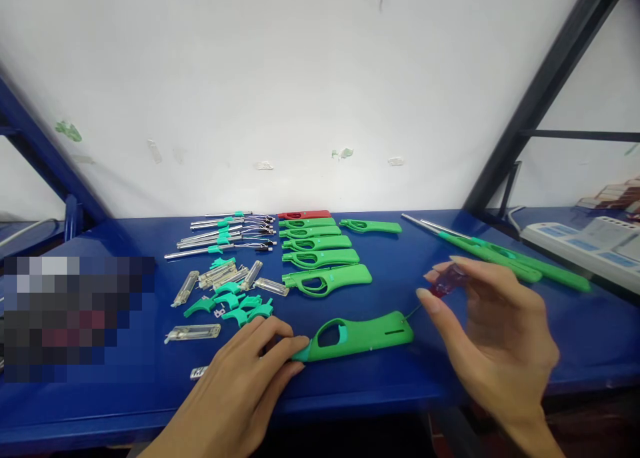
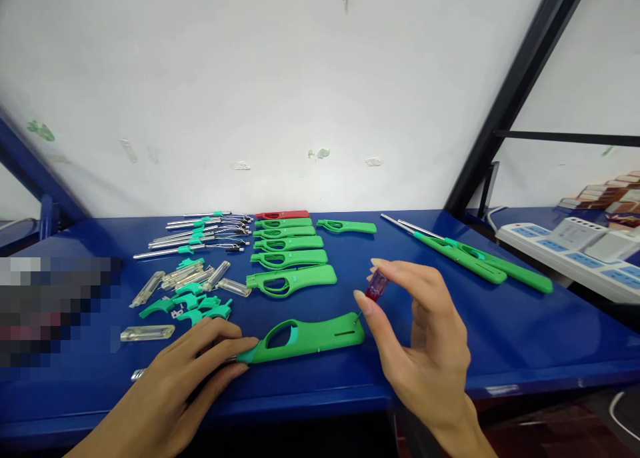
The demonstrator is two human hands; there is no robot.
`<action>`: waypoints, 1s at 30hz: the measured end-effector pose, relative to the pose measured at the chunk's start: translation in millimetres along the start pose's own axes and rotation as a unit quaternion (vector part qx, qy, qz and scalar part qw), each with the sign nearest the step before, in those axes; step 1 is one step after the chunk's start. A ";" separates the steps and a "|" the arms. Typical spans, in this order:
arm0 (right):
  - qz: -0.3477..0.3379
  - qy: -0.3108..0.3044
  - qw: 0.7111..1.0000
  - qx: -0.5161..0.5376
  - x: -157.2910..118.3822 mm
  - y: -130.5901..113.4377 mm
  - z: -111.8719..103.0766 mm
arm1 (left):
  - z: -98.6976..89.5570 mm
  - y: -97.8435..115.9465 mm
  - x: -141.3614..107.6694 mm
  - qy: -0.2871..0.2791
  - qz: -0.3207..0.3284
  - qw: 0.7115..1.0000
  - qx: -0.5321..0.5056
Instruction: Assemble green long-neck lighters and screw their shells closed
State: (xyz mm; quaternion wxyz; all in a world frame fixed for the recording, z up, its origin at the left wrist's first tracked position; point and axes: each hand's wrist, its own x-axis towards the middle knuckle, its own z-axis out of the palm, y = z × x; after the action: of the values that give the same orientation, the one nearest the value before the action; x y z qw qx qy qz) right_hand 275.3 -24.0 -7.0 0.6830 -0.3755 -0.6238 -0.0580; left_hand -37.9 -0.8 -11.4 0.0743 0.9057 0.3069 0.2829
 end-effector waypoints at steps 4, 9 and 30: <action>0.008 -0.006 1.000 0.007 -3.3 0.9 -0.5 | 0.6 0.5 0.0 -0.004 -0.003 1.000 -0.003; 0.015 -0.025 0.999 0.013 -3.9 -2.0 0.5 | 0.0 1.7 0.9 0.007 0.002 1.000 -0.005; 0.000 -0.045 0.999 -0.001 -0.6 0.8 -1.4 | 0.2 2.1 -0.4 0.013 -0.001 1.000 -0.003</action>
State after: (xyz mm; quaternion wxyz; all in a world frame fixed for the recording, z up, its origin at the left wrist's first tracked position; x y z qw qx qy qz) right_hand 276.8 -24.5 -7.8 0.6536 -0.3789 -0.6539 -0.0415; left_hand -36.9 -2.7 -11.1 0.0730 0.9014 0.3083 0.2952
